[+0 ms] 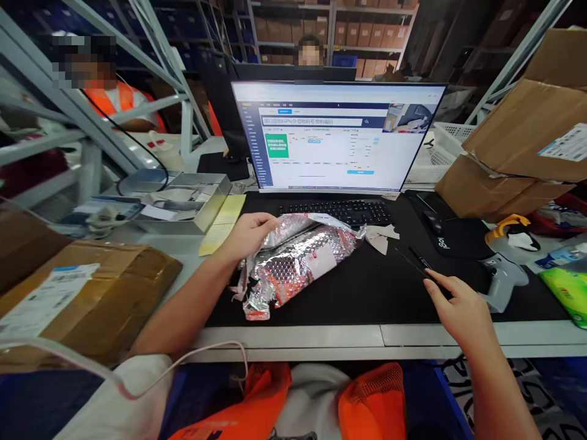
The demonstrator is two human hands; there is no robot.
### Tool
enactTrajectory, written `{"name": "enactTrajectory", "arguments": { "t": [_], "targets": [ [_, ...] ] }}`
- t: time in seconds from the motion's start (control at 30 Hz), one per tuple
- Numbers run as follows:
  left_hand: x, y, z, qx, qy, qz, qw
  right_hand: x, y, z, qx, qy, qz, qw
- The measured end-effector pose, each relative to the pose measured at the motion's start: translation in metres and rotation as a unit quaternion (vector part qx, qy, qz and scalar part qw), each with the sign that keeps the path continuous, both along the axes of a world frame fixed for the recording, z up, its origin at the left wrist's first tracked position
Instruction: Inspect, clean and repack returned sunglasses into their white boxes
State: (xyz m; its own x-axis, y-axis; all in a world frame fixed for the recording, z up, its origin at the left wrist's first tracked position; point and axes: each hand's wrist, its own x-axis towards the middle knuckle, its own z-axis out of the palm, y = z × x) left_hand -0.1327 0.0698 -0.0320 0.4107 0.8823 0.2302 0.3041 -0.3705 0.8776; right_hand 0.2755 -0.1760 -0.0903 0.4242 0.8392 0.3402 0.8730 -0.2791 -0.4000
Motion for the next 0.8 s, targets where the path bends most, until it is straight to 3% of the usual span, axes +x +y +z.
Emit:
{"name": "enactTrajectory", "arguments": {
  "t": [0.13, 0.3, 0.5, 0.63, 0.8],
  "targets": [
    [-0.001, -0.016, 0.013, 0.083, 0.077, 0.028, 0.993, -0.02, -0.001, -0.002, 0.018, 0.014, 0.047, 0.999],
    [-0.003, -0.019, 0.017, 0.131, 0.187, 0.011, 0.973, -0.067, 0.027, 0.003, 0.005, 0.01, 0.15, 0.989],
    [-0.003, -0.012, 0.036, 0.189, 0.328, -0.017, 0.926, -0.087, 0.073, 0.017, -0.009, -0.049, 0.152, 0.987],
    [0.02, -0.009, 0.052, 0.22, 0.439, -0.081, 0.867, -0.09, 0.092, 0.026, -0.017, -0.081, 0.127, 0.988],
    [0.072, -0.015, 0.06, 0.255, 0.529, -0.116, 0.801, -0.087, 0.094, 0.026, -0.058, -0.089, 0.118, 0.987]
  ]
}}
